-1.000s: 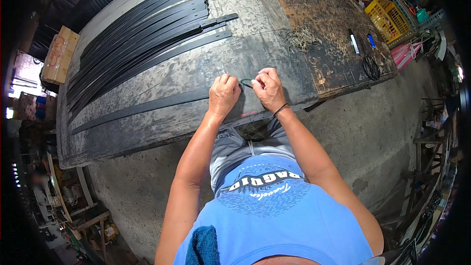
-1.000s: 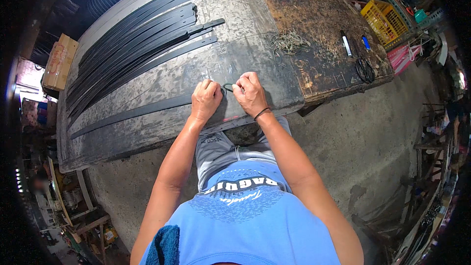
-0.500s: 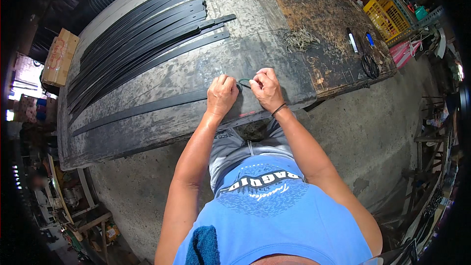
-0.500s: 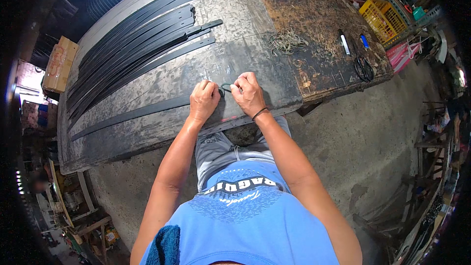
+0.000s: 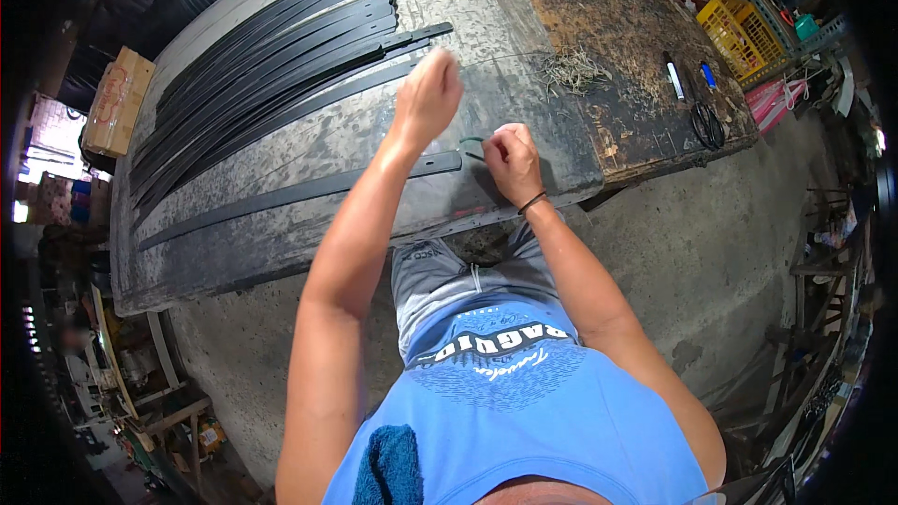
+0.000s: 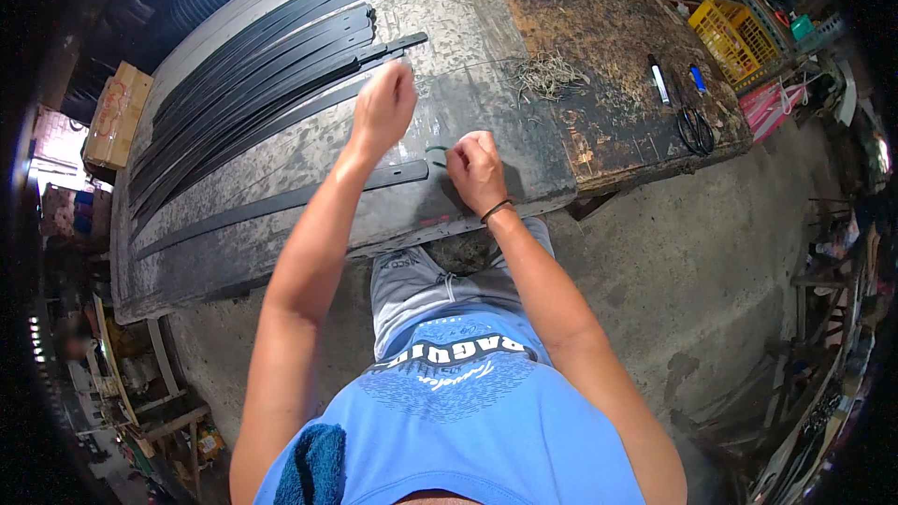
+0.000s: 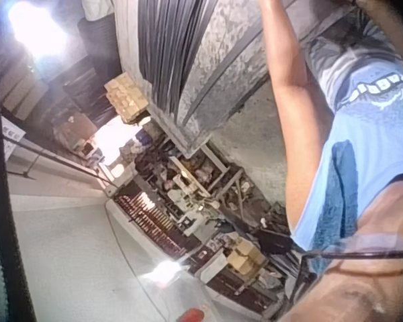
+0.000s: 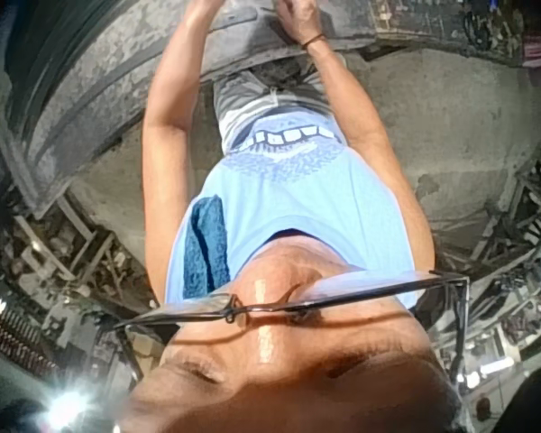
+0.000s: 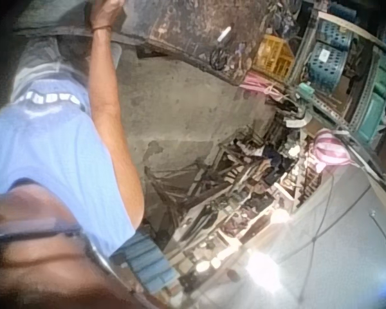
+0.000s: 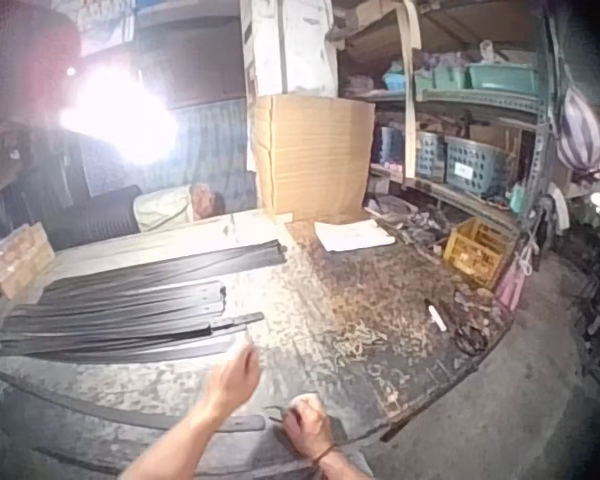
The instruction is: The recorder assembles long black leather-like straps by attaching green wire loops and trimming edges with scissors.
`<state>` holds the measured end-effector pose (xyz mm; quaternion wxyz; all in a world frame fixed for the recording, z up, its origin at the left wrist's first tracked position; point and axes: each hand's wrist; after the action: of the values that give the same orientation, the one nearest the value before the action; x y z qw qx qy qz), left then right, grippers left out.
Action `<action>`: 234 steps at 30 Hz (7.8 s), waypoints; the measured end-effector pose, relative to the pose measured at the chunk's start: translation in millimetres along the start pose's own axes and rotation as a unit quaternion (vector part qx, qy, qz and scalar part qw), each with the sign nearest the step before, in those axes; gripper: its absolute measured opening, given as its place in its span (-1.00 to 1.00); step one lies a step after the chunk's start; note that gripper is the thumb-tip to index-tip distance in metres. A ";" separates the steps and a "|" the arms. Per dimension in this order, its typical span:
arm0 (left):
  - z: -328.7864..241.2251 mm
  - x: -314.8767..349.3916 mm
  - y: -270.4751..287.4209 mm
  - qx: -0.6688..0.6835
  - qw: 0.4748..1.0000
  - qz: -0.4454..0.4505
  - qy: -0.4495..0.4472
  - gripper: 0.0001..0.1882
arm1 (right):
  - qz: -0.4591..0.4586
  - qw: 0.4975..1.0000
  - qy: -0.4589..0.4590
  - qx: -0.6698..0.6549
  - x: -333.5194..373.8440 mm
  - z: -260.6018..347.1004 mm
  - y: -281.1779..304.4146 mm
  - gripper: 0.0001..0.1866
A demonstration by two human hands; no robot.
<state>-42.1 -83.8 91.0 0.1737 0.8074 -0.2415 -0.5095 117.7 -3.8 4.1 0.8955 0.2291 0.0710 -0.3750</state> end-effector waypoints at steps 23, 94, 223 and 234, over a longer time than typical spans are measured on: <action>8.2 109.9 26.0 -0.063 0.961 0.264 0.058 -0.81 | -0.066 0.942 -0.164 -0.284 -3.3 -18.6 10.2 -0.82; -18.5 126.8 -5.1 -0.083 0.992 0.092 0.002 -0.84 | 0.051 0.996 0.067 0.016 8.2 5.5 10.5 -0.91; -21.0 132.1 11.1 -0.017 0.993 0.089 0.070 -0.80 | 0.022 1.000 -0.006 0.009 5.9 -1.6 6.7 -0.89; -22.3 131.9 11.0 -0.032 0.994 0.087 0.064 -0.80 | 0.014 1.000 -0.004 0.001 6.4 -6.4 4.5 -0.89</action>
<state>23.7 -166.9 8.7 0.2585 0.8083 -0.2831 -0.4468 125.7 -2.2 -1.8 0.9006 0.2297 0.0643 -0.3634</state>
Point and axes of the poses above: each hand's wrist, its own x-axis away from the middle knuckle, its own y-axis out of the back of the hand, z = x × y, and after that the axes turned 7 degrees about -y, right-handed
